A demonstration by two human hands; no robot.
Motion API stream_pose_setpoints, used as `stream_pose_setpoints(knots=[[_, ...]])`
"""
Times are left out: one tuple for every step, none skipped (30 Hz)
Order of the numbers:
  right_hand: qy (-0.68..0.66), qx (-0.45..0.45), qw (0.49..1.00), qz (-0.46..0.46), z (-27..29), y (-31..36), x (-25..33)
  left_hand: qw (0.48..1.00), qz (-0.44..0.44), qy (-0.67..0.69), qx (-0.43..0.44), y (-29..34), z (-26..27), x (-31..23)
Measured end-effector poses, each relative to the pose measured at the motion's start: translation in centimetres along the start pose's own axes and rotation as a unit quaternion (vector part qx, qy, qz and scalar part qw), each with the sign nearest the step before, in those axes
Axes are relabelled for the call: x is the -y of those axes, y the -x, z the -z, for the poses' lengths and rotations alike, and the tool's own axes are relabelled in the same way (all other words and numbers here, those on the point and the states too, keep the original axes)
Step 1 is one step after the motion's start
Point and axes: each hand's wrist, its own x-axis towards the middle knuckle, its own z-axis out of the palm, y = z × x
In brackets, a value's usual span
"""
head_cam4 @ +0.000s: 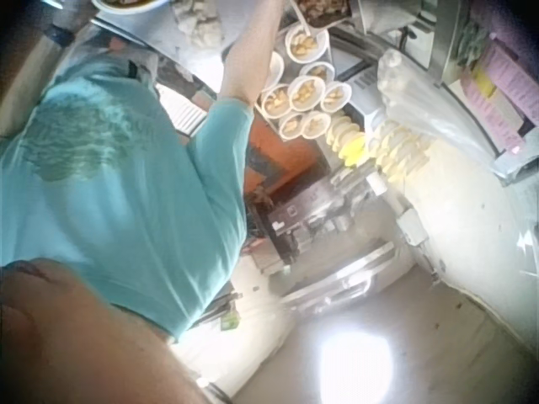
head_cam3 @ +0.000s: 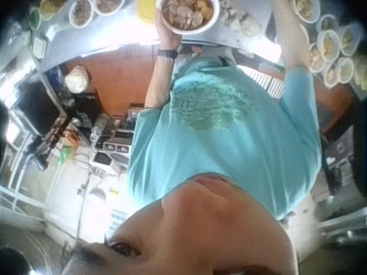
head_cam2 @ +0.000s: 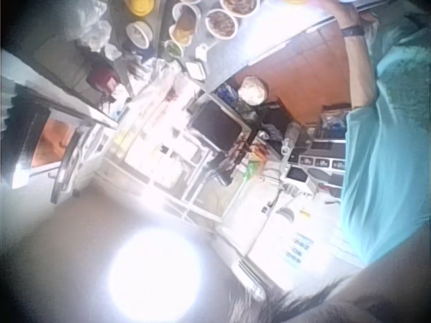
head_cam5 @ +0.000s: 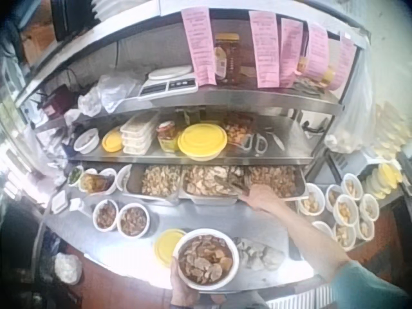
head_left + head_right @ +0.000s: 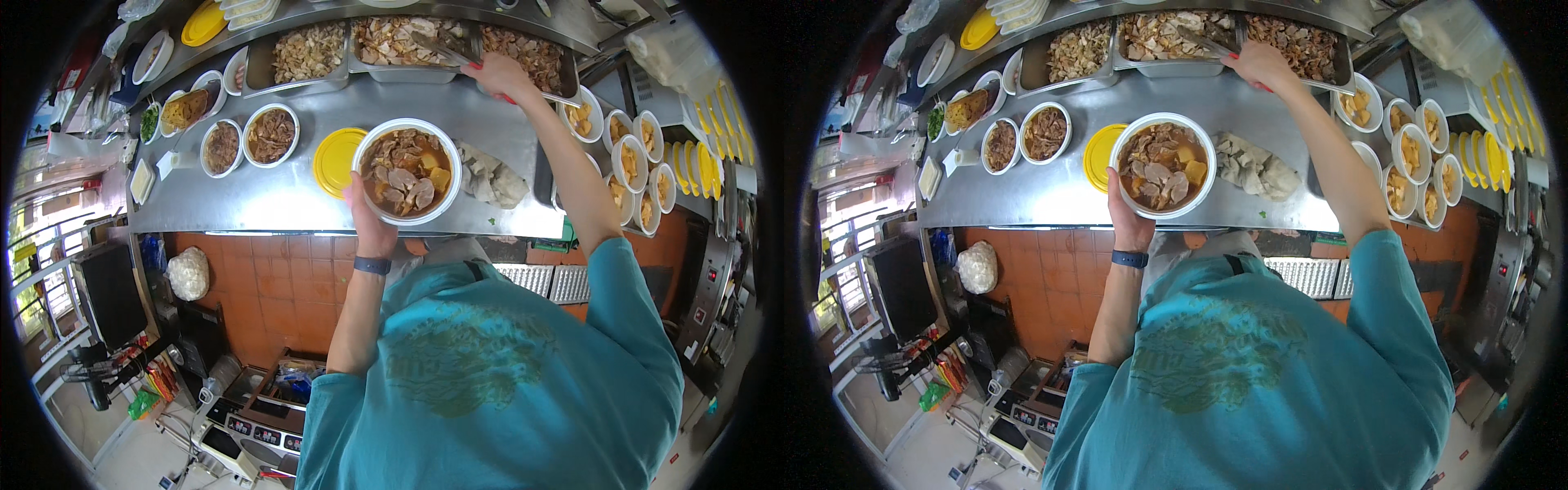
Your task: The person assembles several noodle bowls by adding cooked meat and broth from stainless steel containers using tongs and a ladle. They move between the prep counter and the hot holding station, portioning ingredients into white bowls and placing them on the counter.
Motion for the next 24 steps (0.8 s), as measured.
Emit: stream_pose_setpoints(knots=[[-0.009,-0.012,1.000,0.009,-0.3,0.0,0.3,1.000,-0.001,0.004,0.013,-0.1,0.5,-0.5],[-0.021,-0.031,0.999,0.022,-0.6,0.2,0.6,1.000,0.002,0.008,0.018,-0.3,0.8,-1.1],[-0.034,-0.044,0.998,0.031,-0.7,0.4,0.9,1.000,0.005,0.012,0.018,-0.5,1.1,-1.7],[-0.022,-0.054,0.998,0.034,-0.8,0.7,1.2,0.999,0.000,0.015,0.043,-0.7,1.4,-2.2],[-0.014,-0.055,0.998,0.033,-0.9,1.0,1.5,1.000,0.009,0.010,0.026,-0.9,1.5,-2.8],[-0.006,-0.056,0.998,0.031,-1.0,1.2,1.9,1.000,0.014,0.006,0.025,-1.1,1.6,-3.4],[0.016,-0.060,0.998,0.028,-1.1,1.0,2.5,0.999,0.018,0.002,0.027,-1.4,1.7,-4.1],[0.037,-0.065,0.997,0.025,-1.2,0.7,3.2,0.999,0.020,-0.003,0.032,-1.6,1.6,-4.8],[0.061,-0.070,0.996,0.013,-1.2,0.4,3.9,0.999,0.022,-0.007,0.043,-1.9,1.6,-5.5],[0.027,-0.078,0.997,0.014,-1.3,0.2,4.4,0.999,0.028,-0.012,0.045,-2.2,1.4,-6.2],[-0.005,-0.082,0.997,0.007,-1.3,0.1,4.9,0.998,0.030,-0.020,0.054,-2.4,1.3,-6.9],[-0.045,-0.075,0.996,0.003,-1.4,0.1,5.2,0.998,0.036,-0.029,0.052,-2.6,1.3,-7.5],[-0.093,-0.061,0.993,-0.023,-1.4,0.2,5.3,0.997,0.042,-0.038,0.050,-2.7,1.3,-8.2],[-0.150,-0.037,0.987,-0.046,-1.4,0.6,5.1,0.997,0.043,-0.038,0.052,-2.9,1.3,-8.8],[-0.212,-0.015,0.975,-0.067,-1.3,1.1,4.8,0.997,0.044,-0.038,0.053,-3.1,1.4,-9.3],[-0.262,0.011,0.963,-0.066,-1.3,1.9,4.4,0.997,0.045,-0.037,0.054,-3.3,1.5,-9.7],[-0.317,0.035,0.946,-0.063,-1.2,2.9,3.7,0.997,0.052,-0.027,0.059,-3.7,1.7,-10.1],[-0.360,0.051,0.928,-0.081,-1.3,3.6,3.4,0.996,0.058,-0.017,0.064,-4.2,1.8,-10.5],[-0.399,0.059,0.912,-0.071,-1.6,4.4,3.2,0.996,0.066,-0.007,0.068,-4.6,2.0,-10.7],[-0.427,0.059,0.899,-0.083,-1.9,5.4,3.0,0.995,0.067,-0.002,0.073,-5.1,2.2,-10.9],[-0.462,0.062,0.881,-0.084,-2.1,6.2,2.9,0.995,0.072,0.000,0.067,-5.7,2.3,-11.0],[-0.480,0.054,0.871,-0.095,-2.3,6.9,3.0,0.995,0.073,0.001,0.071,-6.2,2.4,-11.2],[-0.504,0.049,0.857,-0.096,-2.5,7.5,3.3,0.995,0.080,-0.003,0.064,-6.7,2.4,-11.3],[-0.529,0.044,0.842,-0.097,-2.6,8.2,3.5,0.995,0.084,-0.005,0.062,-7.2,2.4,-11.4]])
